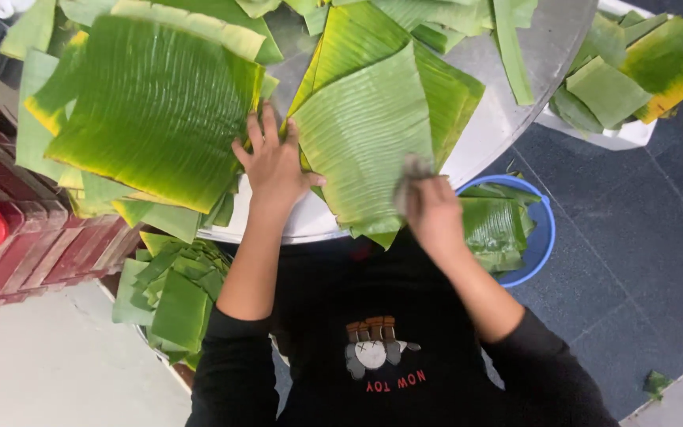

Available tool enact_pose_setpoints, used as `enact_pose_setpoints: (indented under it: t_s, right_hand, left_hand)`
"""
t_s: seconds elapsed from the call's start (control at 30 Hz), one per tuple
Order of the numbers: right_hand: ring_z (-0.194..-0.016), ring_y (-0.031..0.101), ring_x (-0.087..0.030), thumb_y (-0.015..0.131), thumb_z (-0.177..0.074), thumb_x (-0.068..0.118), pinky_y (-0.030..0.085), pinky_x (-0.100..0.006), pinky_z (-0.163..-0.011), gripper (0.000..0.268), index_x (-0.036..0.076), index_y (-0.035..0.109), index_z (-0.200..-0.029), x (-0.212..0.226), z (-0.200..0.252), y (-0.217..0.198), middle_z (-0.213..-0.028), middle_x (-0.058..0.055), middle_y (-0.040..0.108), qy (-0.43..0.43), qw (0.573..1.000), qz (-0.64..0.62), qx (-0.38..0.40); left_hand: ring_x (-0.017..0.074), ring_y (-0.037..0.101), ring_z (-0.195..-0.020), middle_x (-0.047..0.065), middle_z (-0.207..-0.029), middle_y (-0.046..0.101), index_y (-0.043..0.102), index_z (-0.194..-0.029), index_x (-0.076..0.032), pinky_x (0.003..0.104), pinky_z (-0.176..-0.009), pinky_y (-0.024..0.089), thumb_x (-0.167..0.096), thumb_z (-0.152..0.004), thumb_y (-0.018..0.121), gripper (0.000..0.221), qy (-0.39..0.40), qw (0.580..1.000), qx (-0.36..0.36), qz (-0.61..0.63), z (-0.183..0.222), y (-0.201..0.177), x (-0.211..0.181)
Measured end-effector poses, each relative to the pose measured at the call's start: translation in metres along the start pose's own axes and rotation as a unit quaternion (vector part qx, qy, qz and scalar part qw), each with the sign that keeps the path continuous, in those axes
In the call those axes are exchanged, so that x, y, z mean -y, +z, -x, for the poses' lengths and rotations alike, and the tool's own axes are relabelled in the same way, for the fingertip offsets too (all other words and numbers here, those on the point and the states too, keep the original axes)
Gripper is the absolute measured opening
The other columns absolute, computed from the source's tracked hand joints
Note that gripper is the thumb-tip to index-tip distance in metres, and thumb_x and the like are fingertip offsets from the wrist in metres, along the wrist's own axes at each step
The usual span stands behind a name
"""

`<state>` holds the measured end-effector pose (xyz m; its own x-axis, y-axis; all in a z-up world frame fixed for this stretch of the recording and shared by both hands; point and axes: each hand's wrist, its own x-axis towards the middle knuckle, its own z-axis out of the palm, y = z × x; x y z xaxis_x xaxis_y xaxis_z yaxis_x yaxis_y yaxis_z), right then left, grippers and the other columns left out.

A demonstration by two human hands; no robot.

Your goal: Cleaning banana leaves by wiping them with a cloth and stacking them on a table

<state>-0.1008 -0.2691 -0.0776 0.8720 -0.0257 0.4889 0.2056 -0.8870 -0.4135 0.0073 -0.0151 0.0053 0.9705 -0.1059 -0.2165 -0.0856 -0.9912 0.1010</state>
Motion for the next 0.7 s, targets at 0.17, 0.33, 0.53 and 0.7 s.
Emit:
enact_pose_setpoints:
  t_s: [0.17, 0.33, 0.53, 0.7]
  right_hand:
    - [-0.083, 0.069, -0.031, 0.077, -0.09, 0.008, 0.056, -0.039, -0.075, 0.009, 0.016, 0.074, -0.093, -0.087, 0.009, -0.025, -0.087, -0.005, 0.063, 0.059, 0.997, 0.015, -0.048]
    - [-0.083, 0.068, -0.034, 0.078, -0.098, 0.0, 0.052, -0.041, -0.076, 0.015, 0.013, 0.075, -0.091, -0.104, -0.045, -0.054, -0.087, -0.009, 0.07, 0.059, 0.988, -0.092, -0.109]
    - [-0.082, 0.058, -0.03, 0.065, -0.101, -0.004, 0.045, -0.04, -0.071, 0.01, -0.001, 0.074, -0.098, -0.13, -0.113, -0.004, -0.093, -0.016, 0.067, -0.088, 0.981, -0.101, -0.142]
    - [-0.083, 0.058, -0.032, 0.075, -0.1, 0.001, 0.044, -0.044, -0.071, 0.004, -0.001, 0.072, -0.101, -0.15, -0.107, 0.026, -0.092, -0.017, 0.06, -0.027, 0.992, -0.061, -0.102]
  left_hand:
    - [0.0355, 0.026, -0.144, 0.018, -0.153, 0.039, 0.06, -0.14, -0.007, 0.067, -0.103, 0.024, -0.057, -0.055, 0.093, 0.104, 0.03, 0.999, -0.032, 0.011, -0.005, 0.002, 0.004]
    - [0.032, 0.063, -0.115, 0.011, -0.118, 0.069, 0.066, -0.127, -0.009, 0.059, -0.094, 0.04, -0.049, -0.064, 0.093, 0.08, 0.022, 0.987, -0.14, 0.074, -0.038, 0.023, 0.005]
    - [0.0331, 0.05, -0.12, 0.011, -0.128, 0.058, 0.073, -0.115, -0.015, 0.056, -0.092, 0.042, -0.047, -0.068, 0.088, 0.059, -0.03, 0.995, -0.093, -0.03, -0.046, 0.023, -0.017]
    - [0.0376, 0.048, -0.123, 0.017, -0.13, 0.052, 0.063, -0.112, -0.008, 0.058, -0.095, 0.044, -0.021, -0.073, 0.09, 0.049, 0.025, 0.994, -0.06, 0.091, -0.049, 0.011, -0.008]
